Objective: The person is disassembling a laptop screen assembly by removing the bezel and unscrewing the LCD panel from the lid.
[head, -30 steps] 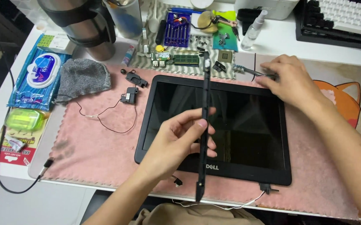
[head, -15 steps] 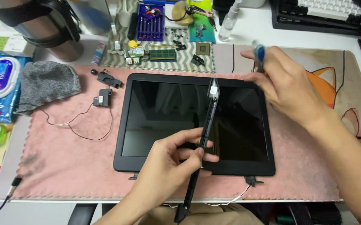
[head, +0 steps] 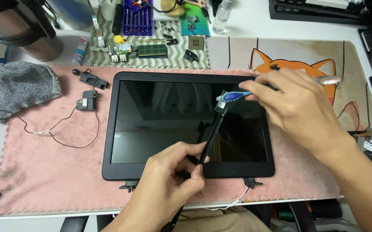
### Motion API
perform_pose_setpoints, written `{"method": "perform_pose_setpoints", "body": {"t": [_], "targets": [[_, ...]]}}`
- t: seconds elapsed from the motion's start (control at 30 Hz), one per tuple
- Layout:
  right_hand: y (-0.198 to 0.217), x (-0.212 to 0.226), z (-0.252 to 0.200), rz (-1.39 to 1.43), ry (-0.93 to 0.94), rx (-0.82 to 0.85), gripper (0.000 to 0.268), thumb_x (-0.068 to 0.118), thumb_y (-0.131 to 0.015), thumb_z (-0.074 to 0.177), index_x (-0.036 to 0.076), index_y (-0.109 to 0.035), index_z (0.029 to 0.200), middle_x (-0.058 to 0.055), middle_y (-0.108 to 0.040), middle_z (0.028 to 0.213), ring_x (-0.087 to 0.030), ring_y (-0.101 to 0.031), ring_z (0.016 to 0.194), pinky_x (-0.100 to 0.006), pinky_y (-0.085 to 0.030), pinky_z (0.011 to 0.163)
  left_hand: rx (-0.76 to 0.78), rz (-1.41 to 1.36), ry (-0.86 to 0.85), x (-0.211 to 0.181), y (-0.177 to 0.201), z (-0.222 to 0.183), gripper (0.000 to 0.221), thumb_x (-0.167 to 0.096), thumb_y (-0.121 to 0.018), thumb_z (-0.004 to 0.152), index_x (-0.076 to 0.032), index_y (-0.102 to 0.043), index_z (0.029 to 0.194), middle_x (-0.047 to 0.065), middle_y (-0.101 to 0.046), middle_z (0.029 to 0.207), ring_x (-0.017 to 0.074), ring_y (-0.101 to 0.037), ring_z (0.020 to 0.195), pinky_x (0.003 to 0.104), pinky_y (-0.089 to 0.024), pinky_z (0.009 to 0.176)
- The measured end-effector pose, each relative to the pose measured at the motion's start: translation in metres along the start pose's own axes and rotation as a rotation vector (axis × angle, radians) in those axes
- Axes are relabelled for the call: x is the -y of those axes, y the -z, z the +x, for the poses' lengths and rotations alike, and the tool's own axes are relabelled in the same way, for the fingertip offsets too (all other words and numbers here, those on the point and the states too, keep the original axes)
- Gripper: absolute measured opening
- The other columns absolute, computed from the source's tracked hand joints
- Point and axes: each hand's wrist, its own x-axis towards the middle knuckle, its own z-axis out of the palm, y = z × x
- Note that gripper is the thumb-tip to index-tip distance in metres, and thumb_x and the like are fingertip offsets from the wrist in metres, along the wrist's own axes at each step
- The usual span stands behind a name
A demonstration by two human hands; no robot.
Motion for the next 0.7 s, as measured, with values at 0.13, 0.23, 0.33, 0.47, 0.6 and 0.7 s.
{"method": "perform_pose_setpoints", "body": {"t": [0.13,0.23,0.33,0.47,0.6,0.7], "targets": [[-0.003,0.008,0.005,0.002,0.014,0.003,0.038,-0.001,-0.088,0.103,0.018,-0.082,0.136,-0.008,-0.084,0.118,-0.027,-0.078,0.103,-0.045,-0.067,0.093,0.032,-0.046,0.172,-0.003,0.002,0.0,0.038,-0.007,-0.076,0.094,-0.013,-0.084,0.131,-0.002,-0.085,0.088,0.0079,-0.085,0.061,0.021,-0.067,0.059],[-0.009,-0.008,0.001,-0.041,0.001,0.001,0.032,0.006,-0.086,0.107,0.018,-0.082,0.137,-0.01,-0.084,0.121,-0.028,-0.078,0.105,-0.045,-0.067,0.094,0.06,-0.059,0.245,-0.004,0.005,0.0,0.039,-0.01,-0.077,0.095,-0.015,-0.084,0.133,-0.003,-0.087,0.084,0.0066,-0.083,0.062,0.022,-0.064,0.062],[-0.007,-0.008,0.004,-0.057,0.005,-0.004,0.025,0.013,-0.087,0.109,0.018,-0.083,0.134,-0.009,-0.082,0.12,-0.027,-0.074,0.102,-0.042,-0.06,0.089,0.07,-0.106,0.285,-0.006,0.005,-0.001,0.04,-0.01,-0.077,0.094,-0.014,-0.084,0.134,-0.003,-0.092,0.097,0.0057,-0.081,0.065,0.022,-0.066,0.067],[-0.002,-0.002,0.008,0.132,0.034,0.068,0.034,-0.005,-0.084,0.1,0.016,-0.082,0.127,-0.007,-0.081,0.117,-0.026,-0.074,0.1,-0.044,-0.058,0.083,0.055,-0.124,0.358,-0.009,0.01,0.002,0.041,-0.009,-0.077,0.095,-0.014,-0.087,0.134,-0.004,-0.089,0.09,0.0039,-0.073,0.071,0.024,-0.072,0.071],[-0.001,-0.009,0.01,0.074,0.029,-0.009,0.016,0.012,-0.084,0.113,0.013,-0.083,0.129,-0.009,-0.082,0.118,-0.031,-0.074,0.109,-0.045,-0.053,0.09,0.062,-0.125,0.277,-0.013,0.012,0.005,0.047,-0.004,-0.074,0.09,-0.012,-0.082,0.136,0.001,-0.096,0.114,0.0039,-0.078,0.074,0.023,-0.076,0.07],[-0.007,0.002,0.014,0.153,0.195,-0.043,0.019,-0.004,-0.081,0.109,0.013,-0.081,0.116,-0.009,-0.084,0.105,-0.024,-0.078,0.092,-0.035,-0.066,0.077,0.073,-0.199,0.356,-0.021,0.014,0.007,0.033,-0.008,-0.072,0.1,-0.009,-0.086,0.13,0.005,-0.089,0.077,0.0092,-0.081,0.072,0.025,-0.069,0.071]]}}
